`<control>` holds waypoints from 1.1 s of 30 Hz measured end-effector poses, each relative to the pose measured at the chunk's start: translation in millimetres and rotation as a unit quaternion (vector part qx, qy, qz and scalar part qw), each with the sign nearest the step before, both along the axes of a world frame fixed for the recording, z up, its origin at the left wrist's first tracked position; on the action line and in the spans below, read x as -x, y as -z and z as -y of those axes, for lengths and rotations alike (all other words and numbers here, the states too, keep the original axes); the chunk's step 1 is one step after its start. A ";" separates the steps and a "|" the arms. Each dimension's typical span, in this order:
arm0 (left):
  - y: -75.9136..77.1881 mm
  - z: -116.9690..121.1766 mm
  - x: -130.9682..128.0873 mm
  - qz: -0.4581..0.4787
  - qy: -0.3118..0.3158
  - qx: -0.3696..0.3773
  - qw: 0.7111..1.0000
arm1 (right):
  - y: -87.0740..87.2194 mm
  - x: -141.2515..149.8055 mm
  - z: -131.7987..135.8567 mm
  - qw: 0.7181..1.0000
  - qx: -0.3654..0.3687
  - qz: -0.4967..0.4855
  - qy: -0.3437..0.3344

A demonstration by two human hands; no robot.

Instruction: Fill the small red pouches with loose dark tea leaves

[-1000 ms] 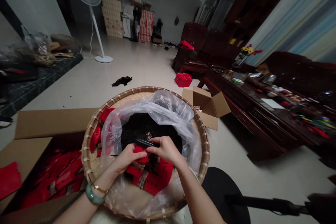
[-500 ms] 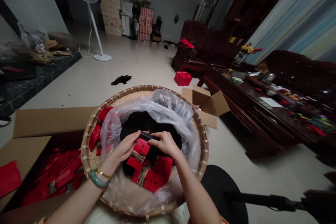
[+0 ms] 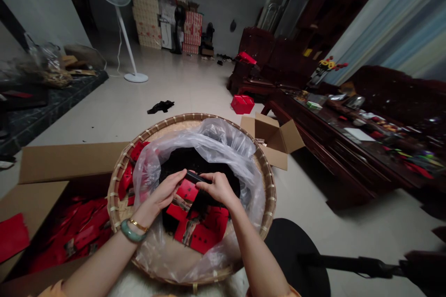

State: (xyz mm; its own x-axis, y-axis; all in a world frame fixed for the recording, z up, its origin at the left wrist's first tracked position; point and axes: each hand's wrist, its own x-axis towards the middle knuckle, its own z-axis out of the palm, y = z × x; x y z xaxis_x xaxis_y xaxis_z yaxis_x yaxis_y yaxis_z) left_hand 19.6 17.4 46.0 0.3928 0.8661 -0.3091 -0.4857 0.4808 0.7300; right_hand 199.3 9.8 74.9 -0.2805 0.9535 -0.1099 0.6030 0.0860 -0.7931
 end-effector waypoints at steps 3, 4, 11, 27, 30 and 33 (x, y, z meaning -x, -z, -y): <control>-1.5 0.4 0.8 -0.001 -0.008 -0.004 1.000 | -1.7 0.7 1.0 1.000 0.000 -0.004 0.000; -1.6 0.4 1.0 -0.003 -0.011 -0.005 1.000 | -2.4 0.8 1.4 1.000 0.000 -0.005 0.000; -3.3 1.3 0.2 -0.006 -0.013 -0.005 1.000 | -2.6 0.2 2.9 1.000 -0.005 -0.010 0.009; 2.7 3.3 4.7 -0.039 0.042 -0.031 0.998 | 9.3 -0.4 4.1 0.999 -0.021 -0.021 0.024; -0.3 6.3 8.5 -0.090 0.108 -0.060 0.988 | 15.6 -2.1 3.9 0.998 0.017 -0.048 0.039; -0.2 6.9 10.5 -0.115 0.125 -0.085 0.982 | 18.7 -4.6 5.4 0.991 0.084 -0.095 0.039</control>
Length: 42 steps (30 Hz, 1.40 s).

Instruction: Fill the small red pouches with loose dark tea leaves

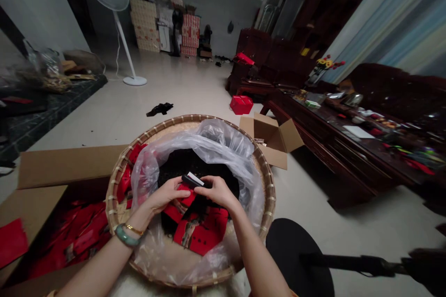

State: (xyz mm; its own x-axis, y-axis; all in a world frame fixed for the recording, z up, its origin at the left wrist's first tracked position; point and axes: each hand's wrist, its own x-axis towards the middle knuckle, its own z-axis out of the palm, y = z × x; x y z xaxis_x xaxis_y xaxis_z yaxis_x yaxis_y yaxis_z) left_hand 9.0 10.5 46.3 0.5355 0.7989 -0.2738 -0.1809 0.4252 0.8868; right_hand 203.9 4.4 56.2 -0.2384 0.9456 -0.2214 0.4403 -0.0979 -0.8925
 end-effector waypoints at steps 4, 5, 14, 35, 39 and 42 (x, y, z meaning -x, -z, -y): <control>2.7 -2.0 1.3 0.004 0.014 -0.013 1.000 | 0.8 -7.5 1.8 0.990 0.081 -0.116 -0.023; 3.3 -2.7 2.2 0.000 0.011 -0.009 1.000 | 1.5 -10.8 1.6 0.985 0.091 -0.145 -0.015; 5.8 -7.3 5.1 -0.012 -0.134 0.037 0.990 | 31.7 -35.2 0.8 0.973 -0.068 0.197 0.097; 9.8 9.0 -9.0 0.002 -0.109 0.035 0.993 | 16.0 28.8 7.5 0.976 -0.073 -0.097 0.178; 14.1 17.3 -4.2 -0.006 -0.005 0.025 1.000 | 17.6 21.9 4.6 0.957 -0.063 -0.150 0.240; 19.5 21.6 -5.9 -0.014 -0.014 0.028 0.999 | 17.8 21.9 5.5 0.961 -0.046 -0.173 0.209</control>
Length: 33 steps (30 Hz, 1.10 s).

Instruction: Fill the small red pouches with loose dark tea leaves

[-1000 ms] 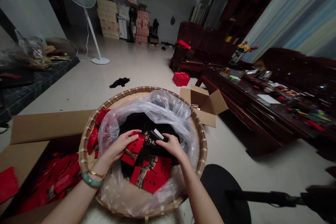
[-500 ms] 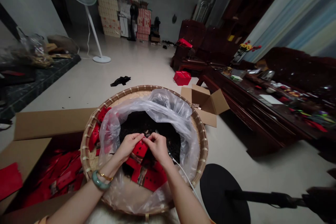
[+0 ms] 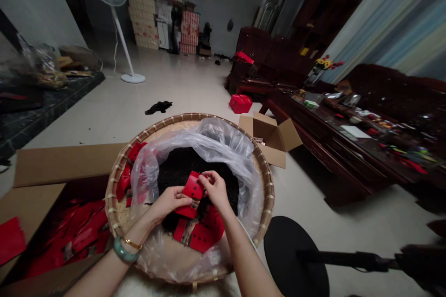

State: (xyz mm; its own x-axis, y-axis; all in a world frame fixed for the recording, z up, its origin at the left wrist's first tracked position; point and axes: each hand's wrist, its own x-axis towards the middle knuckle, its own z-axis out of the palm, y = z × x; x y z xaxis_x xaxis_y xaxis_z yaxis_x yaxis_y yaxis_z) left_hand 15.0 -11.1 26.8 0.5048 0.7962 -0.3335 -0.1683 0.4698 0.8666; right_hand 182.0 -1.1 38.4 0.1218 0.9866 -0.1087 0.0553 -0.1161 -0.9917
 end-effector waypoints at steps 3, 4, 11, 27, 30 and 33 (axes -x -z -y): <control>2.4 0.3 -1.8 0.004 -0.015 -0.003 1.000 | -1.4 1.2 2.4 0.998 0.026 -0.008 -0.057; 2.3 0.0 -1.8 0.004 -0.015 -0.005 1.000 | -2.0 1.3 3.0 0.997 0.032 -0.008 -0.063; -1.2 -0.6 0.8 -0.014 -0.011 -0.031 0.999 | 0.9 1.1 3.0 0.997 0.054 -0.032 -0.046; 4.0 -0.1 0.1 -0.092 -0.021 -0.059 0.994 | 3.5 -7.8 1.6 0.995 0.053 -0.090 0.006; 14.9 -0.5 -0.5 -0.130 -0.001 -0.042 0.991 | -11.0 -2.4 -1.3 0.987 -0.005 -0.133 0.094; 18.1 5.1 -4.6 -0.242 0.038 -0.177 0.953 | -38.4 19.8 2.1 0.979 -0.001 -0.203 -0.021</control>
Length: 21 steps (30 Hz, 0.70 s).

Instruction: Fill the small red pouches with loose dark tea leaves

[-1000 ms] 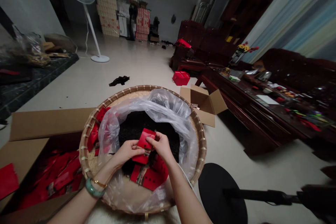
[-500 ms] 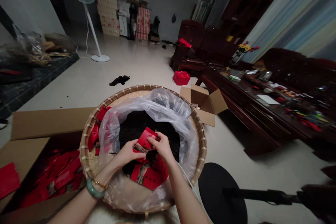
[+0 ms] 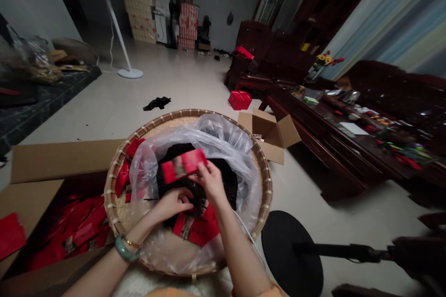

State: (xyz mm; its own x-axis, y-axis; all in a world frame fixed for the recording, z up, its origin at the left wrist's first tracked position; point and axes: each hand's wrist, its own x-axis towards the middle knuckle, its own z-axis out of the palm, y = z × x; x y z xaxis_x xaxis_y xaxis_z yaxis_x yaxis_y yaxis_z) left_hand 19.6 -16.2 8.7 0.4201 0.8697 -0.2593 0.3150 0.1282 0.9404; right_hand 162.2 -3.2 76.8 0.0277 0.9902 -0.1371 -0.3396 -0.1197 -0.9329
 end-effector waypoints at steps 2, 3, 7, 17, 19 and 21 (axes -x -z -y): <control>-3.6 7.7 -3.6 -0.098 0.078 -0.108 0.986 | -15.6 16.4 2.1 0.987 0.010 -0.052 -0.150; -6.2 12.3 -5.3 -0.155 0.114 -0.145 0.971 | -19.9 22.2 2.1 0.980 0.010 -0.067 -0.186; -12.1 27.8 -9.8 -0.291 0.191 -0.260 0.901 | -5.2 20.7 -2.8 0.991 0.024 -0.026 -0.132; -4.7 19.6 -1.1 -0.335 0.212 -0.246 0.884 | 74.3 -33.8 16.3 0.951 0.009 0.293 -0.100; -7.2 13.4 3.7 -0.333 0.185 -0.240 0.893 | 75.1 -38.4 22.2 0.921 -0.035 0.372 -0.111; -8.5 5.6 9.6 -0.330 0.146 -0.229 0.904 | 73.3 -41.3 27.0 0.890 -0.068 0.432 -0.127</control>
State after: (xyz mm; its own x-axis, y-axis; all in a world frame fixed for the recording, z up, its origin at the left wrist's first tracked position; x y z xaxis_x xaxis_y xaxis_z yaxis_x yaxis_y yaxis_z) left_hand 10.0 -21.8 17.2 0.5345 0.8263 -0.1775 0.7840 -0.4063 0.4693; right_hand 203.5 -30.2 3.5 -0.1621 0.9854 -0.0515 0.5335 0.0436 -0.8447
